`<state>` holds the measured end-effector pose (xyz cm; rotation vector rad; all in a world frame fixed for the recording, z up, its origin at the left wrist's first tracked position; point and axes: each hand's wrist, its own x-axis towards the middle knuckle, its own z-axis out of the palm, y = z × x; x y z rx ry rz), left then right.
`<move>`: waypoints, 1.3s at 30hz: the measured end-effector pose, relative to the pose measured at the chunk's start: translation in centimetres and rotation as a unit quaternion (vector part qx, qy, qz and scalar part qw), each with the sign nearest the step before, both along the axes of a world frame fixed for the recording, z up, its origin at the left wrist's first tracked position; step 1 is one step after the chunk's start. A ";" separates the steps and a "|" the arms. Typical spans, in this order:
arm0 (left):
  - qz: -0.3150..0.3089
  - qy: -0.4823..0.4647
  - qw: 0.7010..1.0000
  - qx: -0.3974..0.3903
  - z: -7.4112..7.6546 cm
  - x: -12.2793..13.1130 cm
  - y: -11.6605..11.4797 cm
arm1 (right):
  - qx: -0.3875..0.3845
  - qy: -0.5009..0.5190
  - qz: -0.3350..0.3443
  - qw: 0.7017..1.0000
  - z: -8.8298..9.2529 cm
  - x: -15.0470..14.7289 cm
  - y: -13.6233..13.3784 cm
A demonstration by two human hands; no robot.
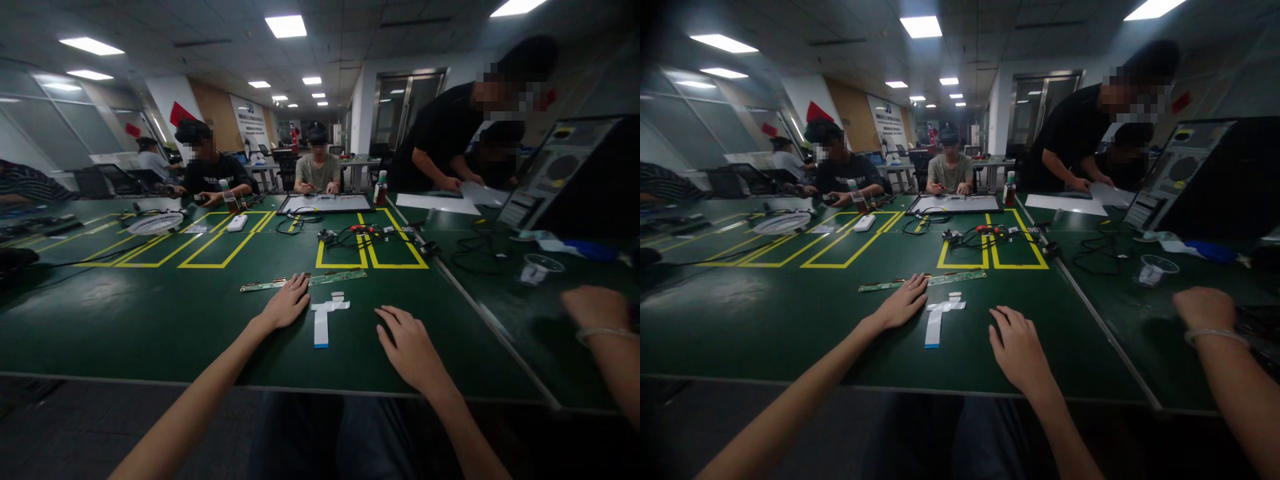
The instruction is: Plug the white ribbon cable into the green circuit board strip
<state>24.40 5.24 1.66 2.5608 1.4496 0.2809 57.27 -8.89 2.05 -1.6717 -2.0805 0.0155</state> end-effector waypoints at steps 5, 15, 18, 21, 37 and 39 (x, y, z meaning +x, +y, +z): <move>-0.033 -0.013 0.999 -0.009 0.2 2.1 -0.1 | -0.007 -0.004 -0.001 1.000 0.1 0.0 -0.1; -0.024 -0.040 0.999 0.015 -0.4 2.0 -1.0 | 0.011 0.025 0.047 0.999 1.2 -0.8 0.1; -0.023 -0.047 0.998 0.034 -0.4 2.0 -1.1 | -0.011 0.039 0.093 0.995 2.2 -2.2 0.6; -0.024 -0.053 0.997 0.056 -0.4 2.0 -1.3 | -0.039 0.002 0.137 0.990 3.2 -4.0 2.0; -0.099 -0.070 0.992 0.022 0.0 2.4 -2.0 | -0.037 -0.051 0.146 0.987 1.8 -6.7 5.0; -0.096 -0.068 0.993 0.023 0.2 2.4 -2.1 | -0.037 -0.048 0.140 0.988 1.9 -6.8 4.9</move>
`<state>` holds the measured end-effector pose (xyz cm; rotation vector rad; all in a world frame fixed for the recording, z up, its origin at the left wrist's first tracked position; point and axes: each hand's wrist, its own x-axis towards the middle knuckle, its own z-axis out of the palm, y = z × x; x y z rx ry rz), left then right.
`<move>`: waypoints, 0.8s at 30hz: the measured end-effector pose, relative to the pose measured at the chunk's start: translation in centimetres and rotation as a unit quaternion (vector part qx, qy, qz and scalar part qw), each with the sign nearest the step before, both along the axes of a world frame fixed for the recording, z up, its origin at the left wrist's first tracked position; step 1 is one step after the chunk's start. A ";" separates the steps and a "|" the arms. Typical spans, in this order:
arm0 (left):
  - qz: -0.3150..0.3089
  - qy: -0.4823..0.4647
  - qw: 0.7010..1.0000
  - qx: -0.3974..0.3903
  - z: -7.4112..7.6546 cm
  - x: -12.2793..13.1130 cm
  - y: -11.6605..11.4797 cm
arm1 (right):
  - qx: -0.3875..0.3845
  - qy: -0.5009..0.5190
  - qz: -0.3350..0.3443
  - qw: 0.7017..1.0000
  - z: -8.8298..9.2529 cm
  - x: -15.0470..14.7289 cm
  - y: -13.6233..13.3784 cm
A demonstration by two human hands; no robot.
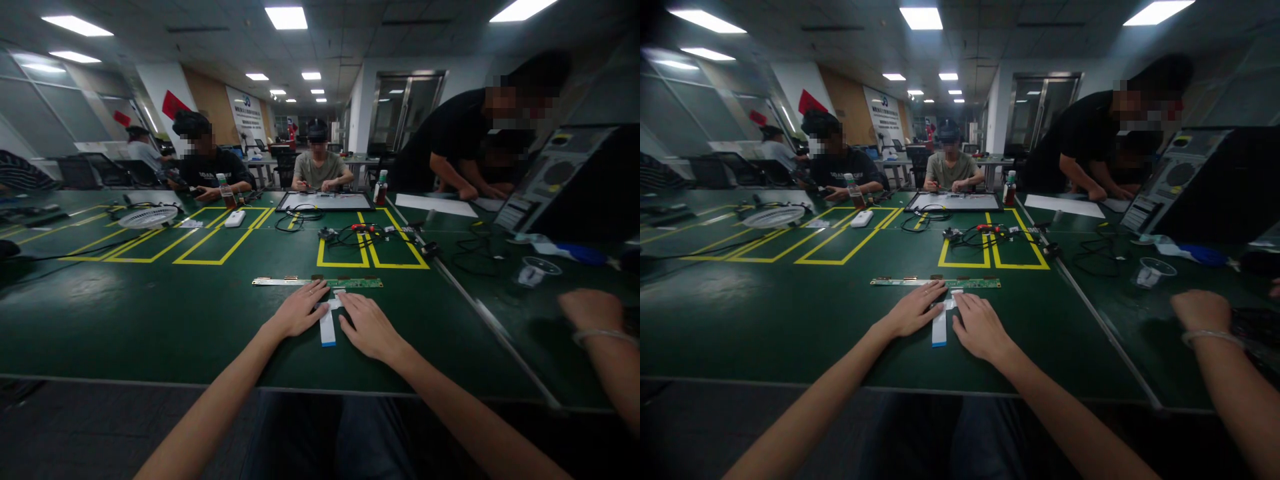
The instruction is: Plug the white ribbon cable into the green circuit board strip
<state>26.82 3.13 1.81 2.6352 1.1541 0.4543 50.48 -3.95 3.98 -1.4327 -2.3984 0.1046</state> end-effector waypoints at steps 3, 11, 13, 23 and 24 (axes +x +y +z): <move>0.000 0.006 1.000 0.007 0.3 0.1 -0.2 | -0.006 0.002 -0.007 1.000 0.1 0.0 0.0; -0.003 0.006 1.000 0.029 0.3 0.1 -0.3 | -0.025 -0.002 -0.010 1.000 -0.3 0.1 0.4; -0.004 0.010 0.999 0.030 0.2 0.1 -0.3 | -0.024 -0.004 -0.011 1.000 -0.4 0.1 0.5; -0.010 0.015 1.000 0.024 0.0 0.1 0.0 | -0.029 -0.034 -0.022 0.999 -0.4 -0.1 0.7; -0.009 0.014 1.000 0.024 0.0 0.1 0.0 | -0.029 -0.038 -0.023 0.999 -0.4 -0.1 0.8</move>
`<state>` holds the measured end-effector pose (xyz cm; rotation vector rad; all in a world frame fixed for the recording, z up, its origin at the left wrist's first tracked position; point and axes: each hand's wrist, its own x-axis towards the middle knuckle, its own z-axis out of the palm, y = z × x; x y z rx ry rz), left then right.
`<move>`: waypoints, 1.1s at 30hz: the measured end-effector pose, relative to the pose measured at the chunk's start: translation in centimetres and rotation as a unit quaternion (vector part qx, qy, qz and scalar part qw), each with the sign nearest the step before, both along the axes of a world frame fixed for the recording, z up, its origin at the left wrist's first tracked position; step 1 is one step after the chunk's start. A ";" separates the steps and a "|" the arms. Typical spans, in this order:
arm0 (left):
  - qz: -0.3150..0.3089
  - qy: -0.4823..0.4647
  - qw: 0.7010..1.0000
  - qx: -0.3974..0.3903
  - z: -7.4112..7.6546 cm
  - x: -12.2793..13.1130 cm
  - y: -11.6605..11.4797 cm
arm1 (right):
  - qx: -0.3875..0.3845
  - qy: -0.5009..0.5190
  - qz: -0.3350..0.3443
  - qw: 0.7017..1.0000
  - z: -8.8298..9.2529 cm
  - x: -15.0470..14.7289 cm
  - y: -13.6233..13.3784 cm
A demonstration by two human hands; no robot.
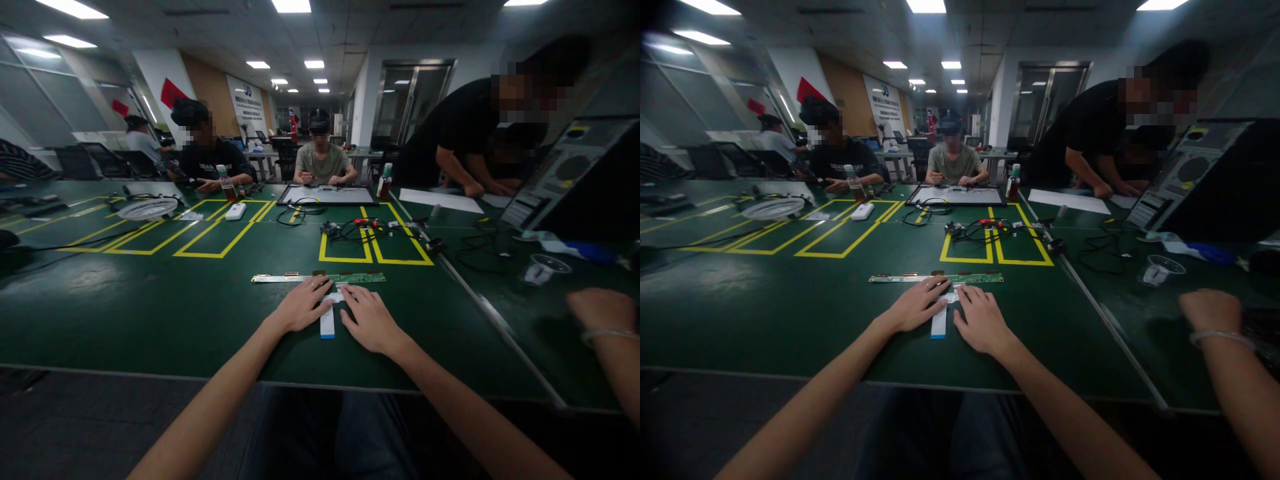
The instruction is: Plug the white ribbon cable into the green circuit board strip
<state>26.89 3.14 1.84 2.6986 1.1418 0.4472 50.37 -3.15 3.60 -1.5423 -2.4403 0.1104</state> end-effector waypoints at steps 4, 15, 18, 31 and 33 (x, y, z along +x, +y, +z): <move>-0.009 -0.005 1.000 -0.001 0.2 0.1 -0.1 | 0.008 -0.016 0.001 1.000 0.0 -0.1 0.2; -0.016 -0.002 1.000 -0.008 0.4 0.1 0.1 | 0.027 -0.066 -0.013 0.997 0.7 -0.9 0.3; -0.012 -0.005 1.000 -0.007 0.4 0.1 0.2 | 0.030 -0.073 -0.019 0.997 0.7 -1.1 0.3; -0.014 -0.009 1.000 0.006 0.1 0.2 0.3 | 0.037 -0.076 -0.023 0.996 0.7 -1.1 0.3; -0.014 -0.006 1.000 0.003 0.1 0.2 0.3 | 0.029 -0.078 -0.024 0.996 0.8 -1.1 0.4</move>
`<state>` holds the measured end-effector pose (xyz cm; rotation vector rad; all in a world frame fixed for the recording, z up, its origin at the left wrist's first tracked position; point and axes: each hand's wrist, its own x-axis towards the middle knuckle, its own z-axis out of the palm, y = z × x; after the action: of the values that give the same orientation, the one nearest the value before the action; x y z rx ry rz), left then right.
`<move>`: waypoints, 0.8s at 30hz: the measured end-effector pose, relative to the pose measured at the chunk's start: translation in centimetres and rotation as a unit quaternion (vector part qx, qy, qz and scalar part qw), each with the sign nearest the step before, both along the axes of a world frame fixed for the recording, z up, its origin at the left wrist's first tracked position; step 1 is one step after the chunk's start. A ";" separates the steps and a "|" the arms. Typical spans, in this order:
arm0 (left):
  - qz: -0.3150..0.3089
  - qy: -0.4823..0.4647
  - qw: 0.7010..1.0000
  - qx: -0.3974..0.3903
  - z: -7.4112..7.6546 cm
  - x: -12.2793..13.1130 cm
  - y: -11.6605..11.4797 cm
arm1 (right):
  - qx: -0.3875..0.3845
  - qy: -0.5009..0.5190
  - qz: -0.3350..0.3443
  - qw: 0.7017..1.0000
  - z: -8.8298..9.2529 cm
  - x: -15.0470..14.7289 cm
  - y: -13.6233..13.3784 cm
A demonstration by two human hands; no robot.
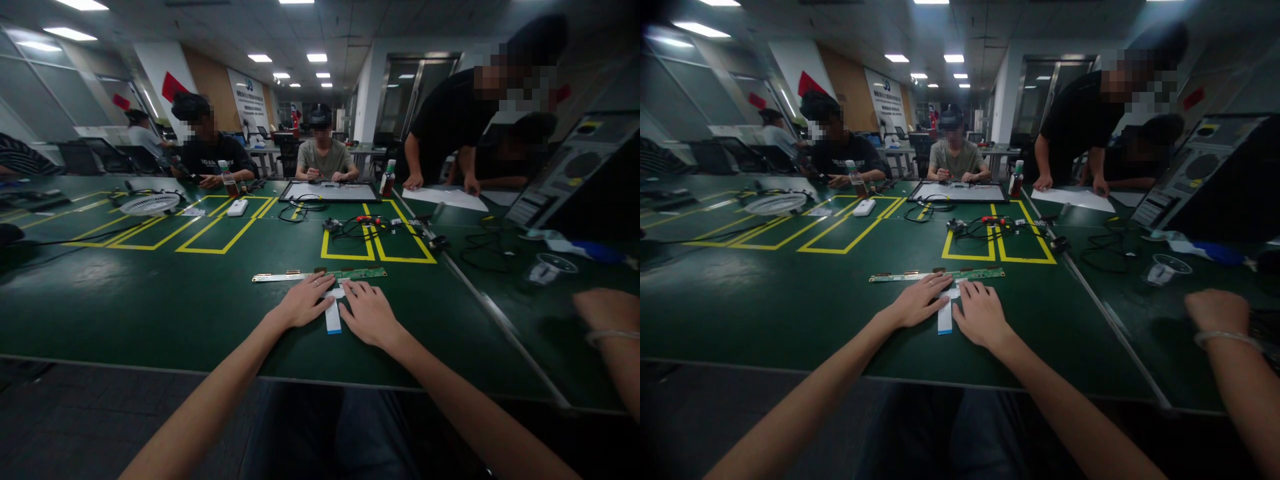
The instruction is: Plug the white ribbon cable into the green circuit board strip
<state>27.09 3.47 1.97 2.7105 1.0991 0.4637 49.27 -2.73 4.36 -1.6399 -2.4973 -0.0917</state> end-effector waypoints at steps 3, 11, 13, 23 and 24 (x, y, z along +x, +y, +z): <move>-0.002 0.004 1.000 -0.005 0.2 0.0 0.0 | -0.003 0.001 0.000 1.000 0.1 0.1 0.3; -0.004 0.011 1.000 -0.002 0.4 0.0 -0.3 | -0.001 0.011 -0.002 1.000 -0.1 0.1 0.4; -0.005 0.014 1.000 0.005 0.3 0.0 -0.4 | 0.000 0.022 -0.007 1.000 -0.2 0.2 0.4; 0.001 0.022 1.000 0.015 0.2 -0.1 -0.2 | -0.042 0.072 -0.006 0.996 0.1 2.2 -1.2; 0.002 0.019 1.000 0.017 0.3 -0.2 -0.2 | -0.042 0.072 -0.005 0.996 -0.1 2.8 -1.8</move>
<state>26.88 3.27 2.27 2.7580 1.1170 0.4378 52.10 -4.50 4.31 -1.6272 -2.4147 0.1276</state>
